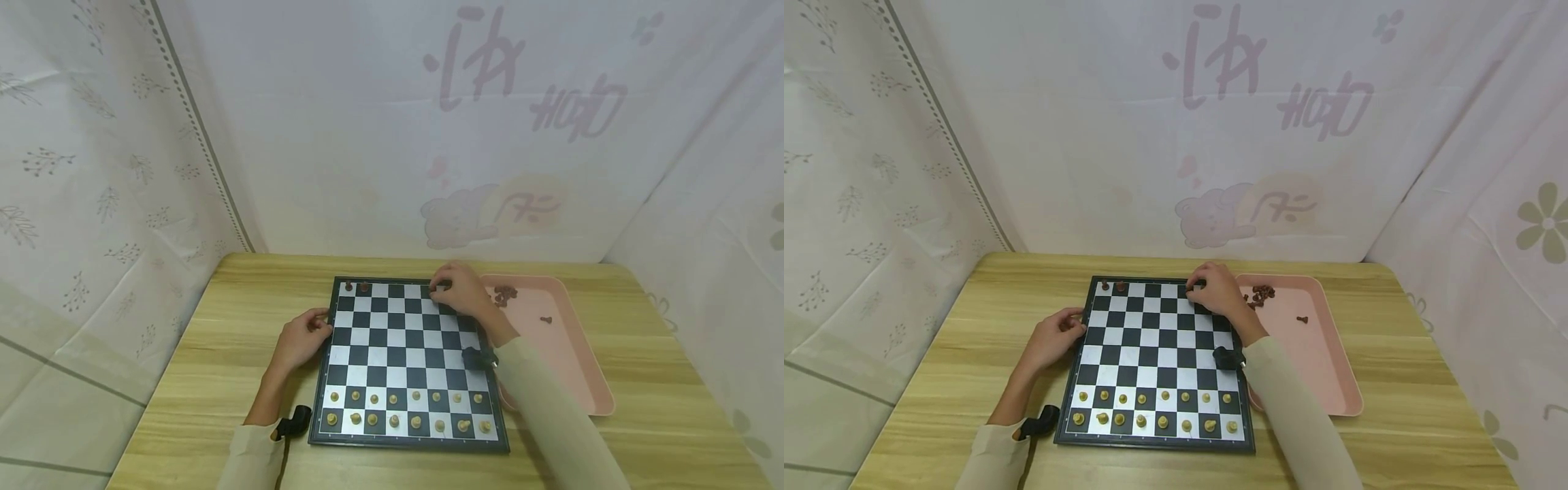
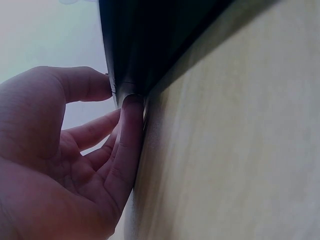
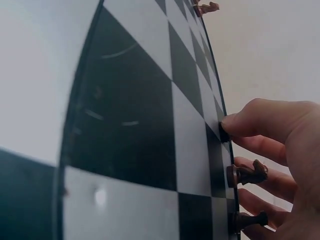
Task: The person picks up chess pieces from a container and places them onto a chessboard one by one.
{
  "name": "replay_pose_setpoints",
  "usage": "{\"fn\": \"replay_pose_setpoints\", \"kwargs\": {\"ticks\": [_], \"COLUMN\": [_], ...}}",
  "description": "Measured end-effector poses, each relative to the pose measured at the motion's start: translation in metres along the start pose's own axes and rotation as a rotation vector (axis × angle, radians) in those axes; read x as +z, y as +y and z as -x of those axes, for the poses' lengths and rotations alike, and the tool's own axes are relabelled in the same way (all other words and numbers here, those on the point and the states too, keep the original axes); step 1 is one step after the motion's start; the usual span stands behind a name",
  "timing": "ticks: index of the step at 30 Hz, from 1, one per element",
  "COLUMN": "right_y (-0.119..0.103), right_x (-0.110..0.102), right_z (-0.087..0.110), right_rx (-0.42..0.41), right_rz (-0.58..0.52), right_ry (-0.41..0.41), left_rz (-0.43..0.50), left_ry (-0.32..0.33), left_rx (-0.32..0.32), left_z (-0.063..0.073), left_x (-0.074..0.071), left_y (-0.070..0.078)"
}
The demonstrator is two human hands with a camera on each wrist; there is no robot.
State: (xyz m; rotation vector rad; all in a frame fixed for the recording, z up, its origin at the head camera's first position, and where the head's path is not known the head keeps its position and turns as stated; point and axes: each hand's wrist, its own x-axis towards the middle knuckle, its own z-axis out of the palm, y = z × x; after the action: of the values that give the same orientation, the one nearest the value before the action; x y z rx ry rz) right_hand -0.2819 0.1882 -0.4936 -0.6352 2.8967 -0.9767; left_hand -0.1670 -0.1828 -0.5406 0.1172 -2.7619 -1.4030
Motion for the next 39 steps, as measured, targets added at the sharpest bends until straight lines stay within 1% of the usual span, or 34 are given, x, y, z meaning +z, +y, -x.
{"fn": "replay_pose_setpoints", "kwargs": {"ticks": [3, 6, 8, 10, 11, 13, 14, 15, 17, 18, 20, 21, 24, 27, 29, 32, 35, 36, 39], "right_y": [0.004, 0.011, 0.017, 0.02, 0.021, 0.022, 0.023, 0.024, 0.027, 0.029, 0.032, 0.035, 0.043, 0.054, 0.06, 0.068, 0.078, 0.082, 0.089], "right_x": [-0.003, -0.008, -0.011, -0.016, -0.019, -0.025, -0.028, -0.03, -0.034, -0.036, -0.04, -0.042, -0.048, -0.053, -0.058, -0.066, -0.072, -0.074, -0.079], "right_z": [0.001, 0.002, 0.004, 0.006, 0.008, 0.01, 0.012, 0.013, 0.016, 0.019, 0.024, 0.027, 0.037, 0.045, 0.051, 0.064, 0.074, 0.076, 0.08], "right_rx": [0.012, 0.032, 0.042, 0.054, 0.061, 0.07, 0.073, 0.073, 0.083, 0.092, 0.115, 0.127, 0.148, 0.151, 0.151, 0.225, 0.295, 0.311, 0.28], "right_rz": [-0.034, -0.086, -0.102, -0.124, -0.13, -0.123, -0.121, -0.123, -0.127, -0.131, -0.148, -0.153, -0.17, -0.204, -0.244, -0.17, -0.147, -0.143, -0.231], "right_ry": [-0.01, -0.015, -0.016, -0.01, -0.006, 0.005, 0.014, 0.025, 0.046, 0.056, 0.077, 0.09, 0.128, 0.155, 0.153, 0.187, 0.205, 0.213, 0.225], "left_rz": [0.01, 0.036, 0.037, 0.039, 0.037, 0.033, 0.036, 0.038, 0.027, 0.02, 0.011, 0.001, 0.006, 0.008, 0.009, 0.012, 0.027, 0.031, 0.026], "left_ry": [0.001, -0.012, -0.001, -0.009, 0.002, -0.001, -0.001, -0.011, -0.013, -0.027, -0.026, -0.035, -0.035, -0.034, -0.033, -0.032, -0.031, -0.031, -0.018], "left_rx": [0.005, 0.004, 0.022, 0.015, 0.031, 0.02, 0.022, 0.006, -0.011, -0.031, -0.035, -0.06, -0.061, -0.065, -0.066, -0.062, -0.045, -0.037, -0.01], "left_z": [-0.001, 0.003, 0.003, 0.006, 0.004, 0.005, 0.004, 0.006, 0.006, 0.009, 0.009, 0.011, 0.012, 0.012, 0.013, 0.013, 0.012, 0.012, 0.005], "left_x": [0.0, -0.003, -0.003, -0.005, -0.004, -0.004, -0.004, -0.005, -0.006, -0.008, -0.007, -0.009, -0.009, -0.009, -0.009, -0.009, -0.009, -0.009, -0.004], "left_y": [-0.002, 0.006, 0.004, 0.009, 0.005, 0.008, 0.006, 0.01, 0.012, 0.017, 0.017, 0.025, 0.025, 0.025, 0.025, 0.025, 0.024, 0.022, 0.009]}}
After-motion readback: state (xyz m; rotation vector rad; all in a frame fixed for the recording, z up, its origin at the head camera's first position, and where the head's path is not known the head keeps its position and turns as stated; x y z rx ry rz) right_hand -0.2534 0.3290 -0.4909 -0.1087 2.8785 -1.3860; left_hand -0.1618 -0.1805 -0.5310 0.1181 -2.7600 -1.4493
